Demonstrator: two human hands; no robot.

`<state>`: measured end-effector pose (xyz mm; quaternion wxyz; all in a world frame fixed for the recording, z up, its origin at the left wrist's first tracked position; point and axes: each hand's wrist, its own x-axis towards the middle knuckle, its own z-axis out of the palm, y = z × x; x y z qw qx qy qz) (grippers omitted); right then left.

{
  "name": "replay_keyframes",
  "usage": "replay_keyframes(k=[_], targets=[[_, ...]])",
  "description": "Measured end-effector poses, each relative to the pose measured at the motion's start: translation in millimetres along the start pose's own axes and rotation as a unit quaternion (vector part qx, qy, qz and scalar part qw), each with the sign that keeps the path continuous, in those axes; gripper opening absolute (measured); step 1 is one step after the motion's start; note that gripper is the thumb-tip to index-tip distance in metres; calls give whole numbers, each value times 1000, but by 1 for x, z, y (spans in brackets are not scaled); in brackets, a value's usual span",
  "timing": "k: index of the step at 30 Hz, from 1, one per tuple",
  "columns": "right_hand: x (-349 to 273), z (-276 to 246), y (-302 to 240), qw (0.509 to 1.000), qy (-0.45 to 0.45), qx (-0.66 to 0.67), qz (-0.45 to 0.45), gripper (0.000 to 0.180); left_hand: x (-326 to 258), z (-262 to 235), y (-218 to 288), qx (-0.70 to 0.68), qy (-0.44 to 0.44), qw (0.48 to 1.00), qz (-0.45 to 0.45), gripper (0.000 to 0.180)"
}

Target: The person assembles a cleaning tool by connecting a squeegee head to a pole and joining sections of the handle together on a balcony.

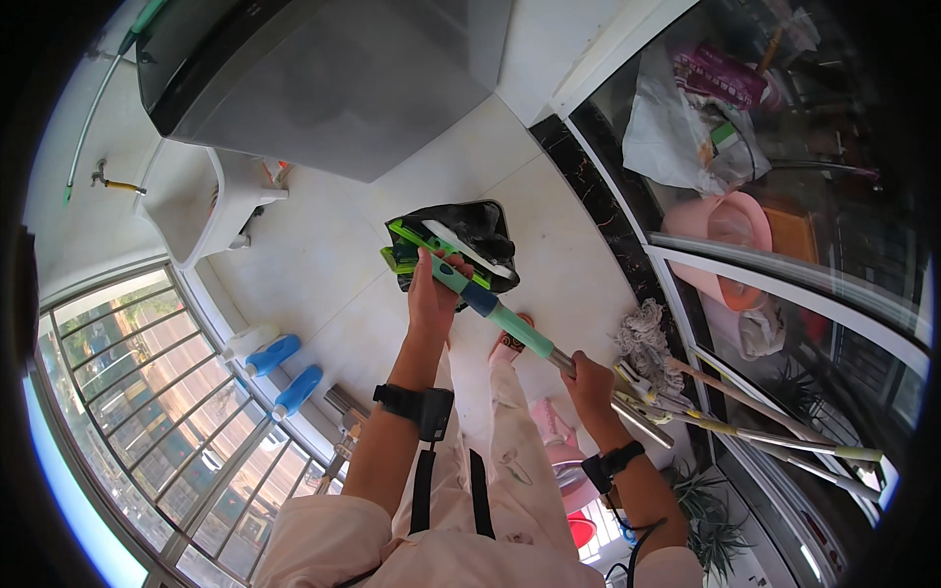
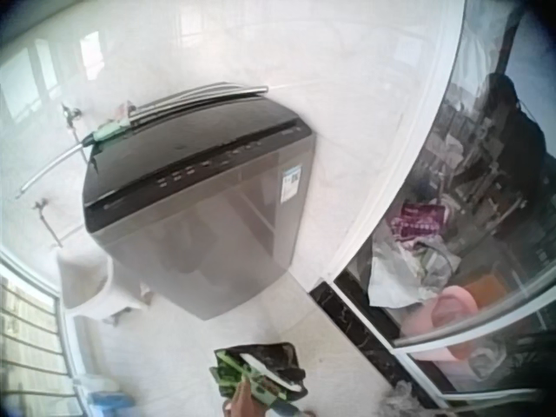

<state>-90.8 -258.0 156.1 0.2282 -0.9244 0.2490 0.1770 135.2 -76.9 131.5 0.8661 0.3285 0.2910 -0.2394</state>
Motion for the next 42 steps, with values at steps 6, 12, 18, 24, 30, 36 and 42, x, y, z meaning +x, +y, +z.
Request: replay_keyframes(k=[6, 12, 18, 24, 30, 36, 42], targets=[[-7, -18, 0, 999, -9, 23, -35, 22, 2, -8, 1, -59, 69, 994, -54, 44], [-6, -18, 7, 989, -115, 86, -28, 27, 4, -3, 2, -50, 47, 996, -62, 37], [-3, -23, 11, 974, -183, 134, -16, 23, 2, -9, 1, -68, 21, 995, -71, 34], [8, -23, 10, 981, -140, 132, -16, 25, -9, 24, -11, -96, 36, 995, -17, 21], [28, -46, -5, 978, -175, 86, -67, 34, -8, -5, -16, -38, -52, 996, -62, 8], [27, -59, 57, 980, -174, 58, -77, 45, 14, -21, 17, -63, -18, 997, -45, 13], [21, -59, 22, 985, -153, -11, -80, 28, 14, -38, 45, -57, 84, 995, 11, 18]])
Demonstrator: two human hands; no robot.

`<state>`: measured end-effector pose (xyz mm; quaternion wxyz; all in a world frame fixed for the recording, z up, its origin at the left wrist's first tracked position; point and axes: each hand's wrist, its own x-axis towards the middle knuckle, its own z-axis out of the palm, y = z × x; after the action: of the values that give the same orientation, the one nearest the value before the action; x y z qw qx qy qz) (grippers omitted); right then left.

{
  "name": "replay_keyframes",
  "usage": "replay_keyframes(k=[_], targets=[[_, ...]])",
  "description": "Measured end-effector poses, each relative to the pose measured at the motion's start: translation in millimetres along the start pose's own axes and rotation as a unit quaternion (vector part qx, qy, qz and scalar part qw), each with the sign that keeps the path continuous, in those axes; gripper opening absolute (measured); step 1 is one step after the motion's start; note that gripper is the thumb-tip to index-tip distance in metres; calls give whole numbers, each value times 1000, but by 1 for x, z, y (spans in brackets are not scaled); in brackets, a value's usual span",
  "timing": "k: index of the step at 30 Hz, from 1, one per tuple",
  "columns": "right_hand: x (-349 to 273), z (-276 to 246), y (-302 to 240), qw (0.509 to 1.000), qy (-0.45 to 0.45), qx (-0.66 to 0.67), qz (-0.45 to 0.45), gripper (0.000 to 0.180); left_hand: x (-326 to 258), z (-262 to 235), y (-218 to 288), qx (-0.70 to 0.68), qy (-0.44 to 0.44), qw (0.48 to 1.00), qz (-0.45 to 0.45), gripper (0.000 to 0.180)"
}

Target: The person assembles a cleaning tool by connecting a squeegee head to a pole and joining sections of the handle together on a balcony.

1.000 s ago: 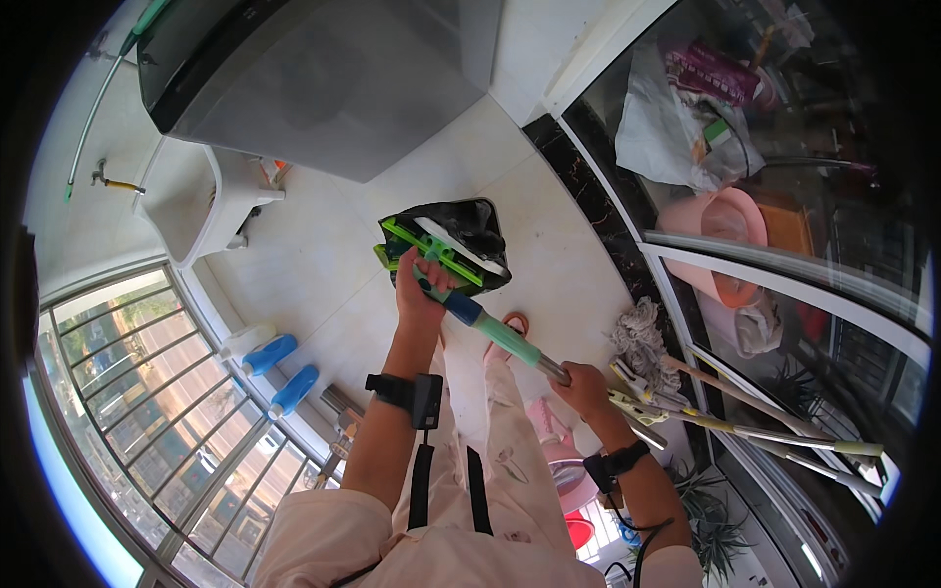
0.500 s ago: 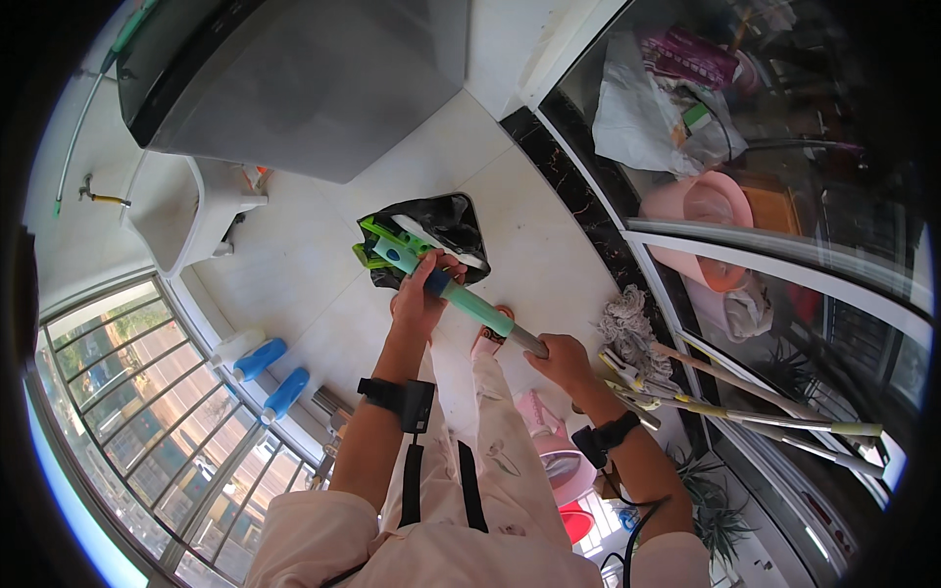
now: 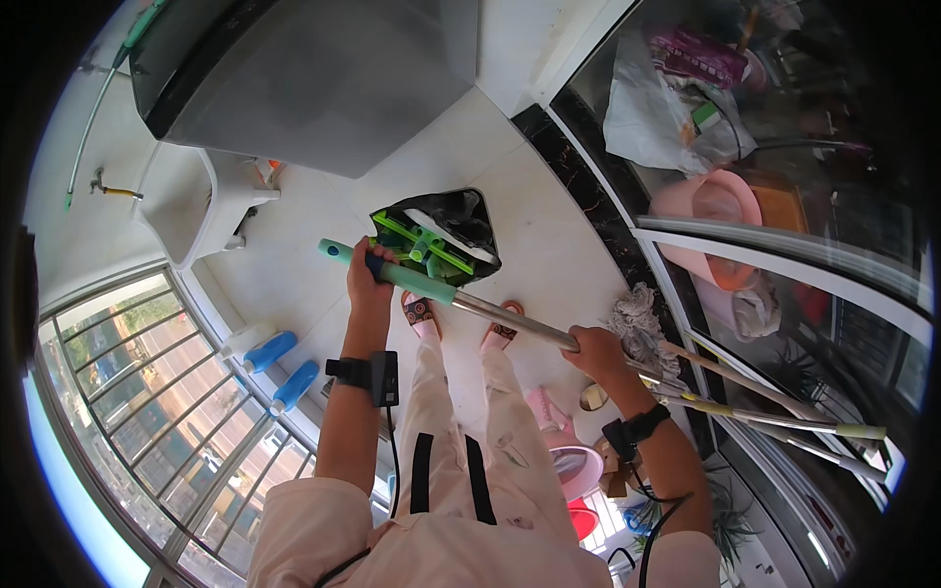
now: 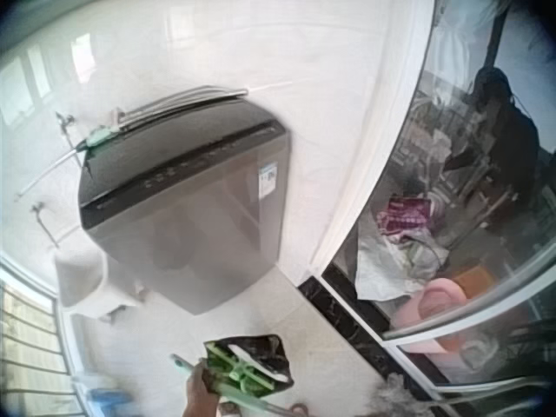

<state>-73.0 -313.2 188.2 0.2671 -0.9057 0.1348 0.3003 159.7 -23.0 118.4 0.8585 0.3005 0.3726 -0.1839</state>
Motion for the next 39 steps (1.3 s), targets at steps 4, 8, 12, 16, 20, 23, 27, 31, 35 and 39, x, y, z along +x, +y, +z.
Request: replay_keyframes(k=[4, 8, 12, 16, 20, 23, 27, 31, 35, 39], targets=[[-3, 11, -15, 997, 61, -40, -4, 22, -2, 16, 13, 36, 88, 993, 64, 18], [-9, 6, -18, 998, 52, 41, 5, 20, -14, 23, 19, 2, -110, 994, 14, 30], [-16, -7, -16, 972, -133, 189, 45, 25, -27, 23, 34, -22, -213, 977, -17, 36], [-15, -4, -9, 945, -202, 239, 94, 27, -25, 30, 41, 22, -212, 976, -35, 33], [-14, 9, -16, 966, -142, 207, 55, 26, -17, 29, 34, -10, -57, 998, 13, 28], [-21, 20, -18, 984, -63, 162, 32, 24, -14, 33, 26, -1, -20, 999, 26, 27], [-28, 36, -11, 995, 9, 85, 43, 22, -16, 38, 19, 17, -7, 999, 28, 25], [-33, 38, -11, 996, 24, 68, 59, 20, -13, 42, 16, 38, -39, 998, 24, 25], [-40, 37, 4, 993, 100, 28, 56, 21, -17, 50, 26, 26, -27, 999, 9, 30], [-44, 26, 10, 992, 118, -5, 40, 21, -14, 43, 37, -54, -30, 998, -21, 32]])
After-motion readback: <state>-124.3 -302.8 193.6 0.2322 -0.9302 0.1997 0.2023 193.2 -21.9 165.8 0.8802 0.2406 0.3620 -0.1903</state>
